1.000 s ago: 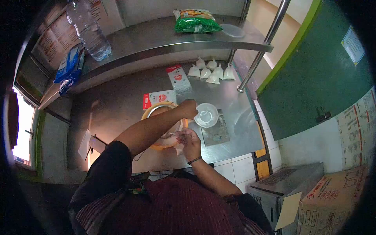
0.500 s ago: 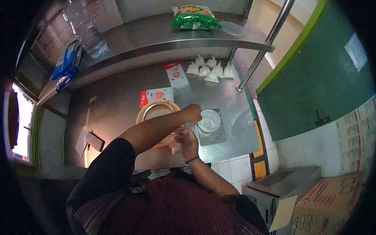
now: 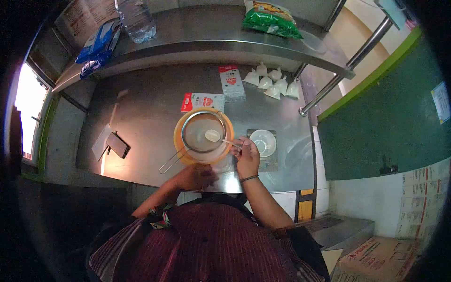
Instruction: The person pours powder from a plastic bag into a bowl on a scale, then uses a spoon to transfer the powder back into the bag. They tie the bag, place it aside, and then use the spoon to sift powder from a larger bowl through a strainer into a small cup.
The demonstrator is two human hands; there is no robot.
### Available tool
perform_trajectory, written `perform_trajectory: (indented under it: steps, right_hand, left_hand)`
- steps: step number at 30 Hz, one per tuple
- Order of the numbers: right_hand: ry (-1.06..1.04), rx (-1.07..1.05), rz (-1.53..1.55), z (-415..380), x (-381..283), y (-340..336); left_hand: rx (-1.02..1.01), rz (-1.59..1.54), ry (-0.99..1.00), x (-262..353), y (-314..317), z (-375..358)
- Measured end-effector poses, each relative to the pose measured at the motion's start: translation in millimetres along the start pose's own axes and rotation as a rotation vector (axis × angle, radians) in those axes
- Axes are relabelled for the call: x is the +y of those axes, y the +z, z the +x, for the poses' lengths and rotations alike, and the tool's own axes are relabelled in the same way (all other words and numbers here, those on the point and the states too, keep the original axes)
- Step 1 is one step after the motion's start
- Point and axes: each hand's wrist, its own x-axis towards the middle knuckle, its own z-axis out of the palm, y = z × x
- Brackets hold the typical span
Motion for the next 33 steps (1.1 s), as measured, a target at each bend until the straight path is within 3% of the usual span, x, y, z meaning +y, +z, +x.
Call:
perform_trajectory:
  steps: [1, 3, 4, 7, 10, 13, 16, 20, 22, 26, 28, 29, 33]
  right_hand:
    - [0.002, -0.005, -0.007, 0.8, -3.2, -0.7]
    - [0.019, -0.01, -0.024, 5.2, -7.5, -3.7]
    - [0.032, -0.004, -0.031, 6.8, -8.9, -4.9]
    - [0.022, -0.035, -0.014, 10.9, -13.6, -7.0]
    - [0.046, -0.037, -0.038, 11.6, -21.0, -5.3]
    - [0.063, -0.051, -0.043, 14.1, -24.1, -9.9]
    - [0.079, -0.073, -0.036, 17.4, -29.2, -15.6]
    - [0.094, -0.098, -0.039, 17.6, -35.8, -18.9]
    - [0.096, -0.117, -0.04, 20.4, -37.0, -22.5]
    - [0.12, -0.112, -0.05, 20.9, -42.5, -19.9]
    - [0.123, -0.118, -0.05, 20.7, -45.8, -18.4]
    - [0.128, -0.12, -0.046, 20.7, -47.2, -17.4]
    - [0.121, -0.111, -0.075, 21.9, -50.7, -15.6]
  left_hand:
    - [0.009, -0.01, -0.001, -22.3, 20.3, -2.9]
    - [0.25, 0.072, -0.353, -65.9, 58.9, -4.0]
    - [0.588, 0.094, -0.144, -106.0, 89.4, -1.4]
    - [0.755, 0.133, -0.139, -69.0, 86.0, 13.9]
    - [0.687, 0.075, -0.194, -38.1, 76.0, 31.7]
    - [0.781, 0.173, -0.317, -33.4, 87.8, 41.0]
    - [0.966, 0.243, -0.202, -34.0, 97.7, 45.0]
    - [0.943, 0.171, -0.157, -41.5, 103.0, 47.7]
    - [0.868, -0.045, -0.109, -65.0, 113.1, 59.4]
    - [0.795, -0.003, -0.076, -43.0, 105.8, 50.5]
    - [0.605, 0.096, -0.03, -48.0, 109.5, 48.8]
    - [0.61, 0.096, -0.029, -49.5, 113.2, 47.3]
    - [0.552, -0.217, -0.036, -32.4, 114.3, 33.6]
